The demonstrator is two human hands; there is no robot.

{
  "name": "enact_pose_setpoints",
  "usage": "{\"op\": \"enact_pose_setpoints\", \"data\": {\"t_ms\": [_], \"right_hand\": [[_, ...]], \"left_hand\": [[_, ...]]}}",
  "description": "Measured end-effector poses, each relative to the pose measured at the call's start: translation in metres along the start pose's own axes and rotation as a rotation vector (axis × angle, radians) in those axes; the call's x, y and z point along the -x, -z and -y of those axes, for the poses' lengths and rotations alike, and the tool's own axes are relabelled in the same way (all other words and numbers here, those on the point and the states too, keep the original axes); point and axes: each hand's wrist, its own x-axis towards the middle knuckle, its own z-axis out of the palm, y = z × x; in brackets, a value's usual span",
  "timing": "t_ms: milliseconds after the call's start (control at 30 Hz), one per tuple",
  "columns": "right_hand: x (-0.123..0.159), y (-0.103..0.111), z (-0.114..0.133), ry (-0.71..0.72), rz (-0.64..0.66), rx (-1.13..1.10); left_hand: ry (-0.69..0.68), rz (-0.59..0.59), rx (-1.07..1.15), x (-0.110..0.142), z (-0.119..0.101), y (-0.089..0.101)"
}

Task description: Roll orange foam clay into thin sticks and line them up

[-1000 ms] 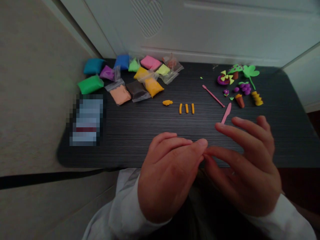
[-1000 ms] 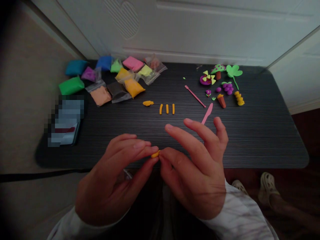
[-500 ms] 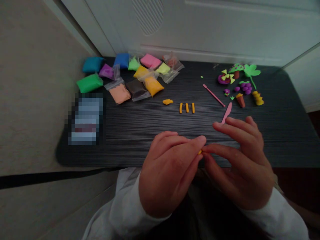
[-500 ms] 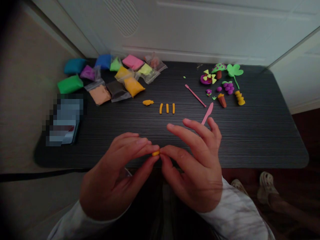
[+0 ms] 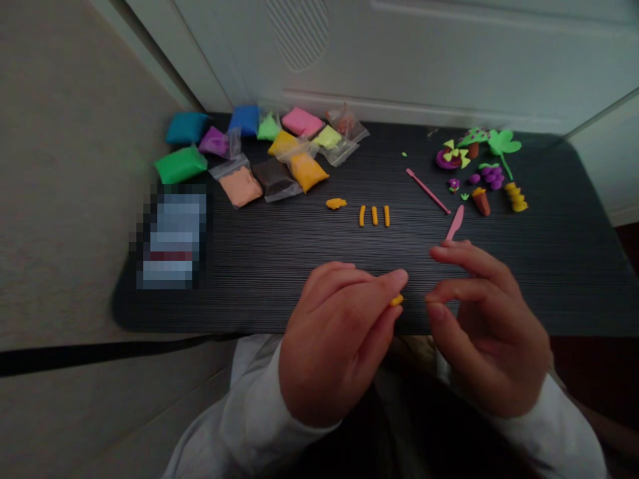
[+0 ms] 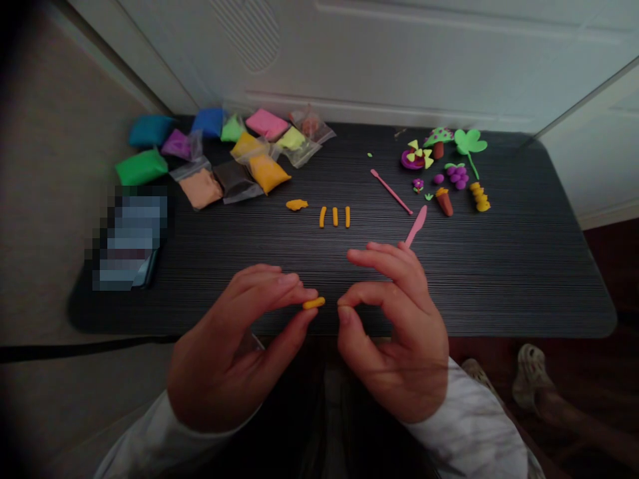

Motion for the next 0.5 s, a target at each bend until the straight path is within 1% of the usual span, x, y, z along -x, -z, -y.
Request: {"op": "enact_pose_setpoints", "data": {"t_ms": [100,167,233,300,400,467,500], "right_hand": [[0.002,0.0,-0.005,-0.037,0.025,-0.041],[0.0,0.0,-0.015,-0.027,0.001,-0.024],[-0.007,0.001,-0.034,0.016,-0.049,0.035],[-0.018,0.002,-0.059,0.067,-0.101,0.111],[-0.038,0.007,-0.097,0.082,-0.068,0.262],[-0.048,0.009,-0.116,0.068,-0.032,0.369],[-0.051,0.009,-0.123,0.058,-0.034,0.405]], "left_hand": [[0.017,0.001,0.006,0.001,0.002,-0.001],[0.03,-0.002,0.015,0.002,0.004,-0.002],[0.038,-0.019,0.024,0.003,0.007,-0.002],[0.049,-0.039,0.025,0.004,0.009,-0.003],[0.071,-0.06,0.025,0.005,0.012,-0.003],[0.083,-0.075,0.024,0.005,0.014,-0.003],[0.085,-0.083,0.024,0.006,0.015,-0.003]]}}
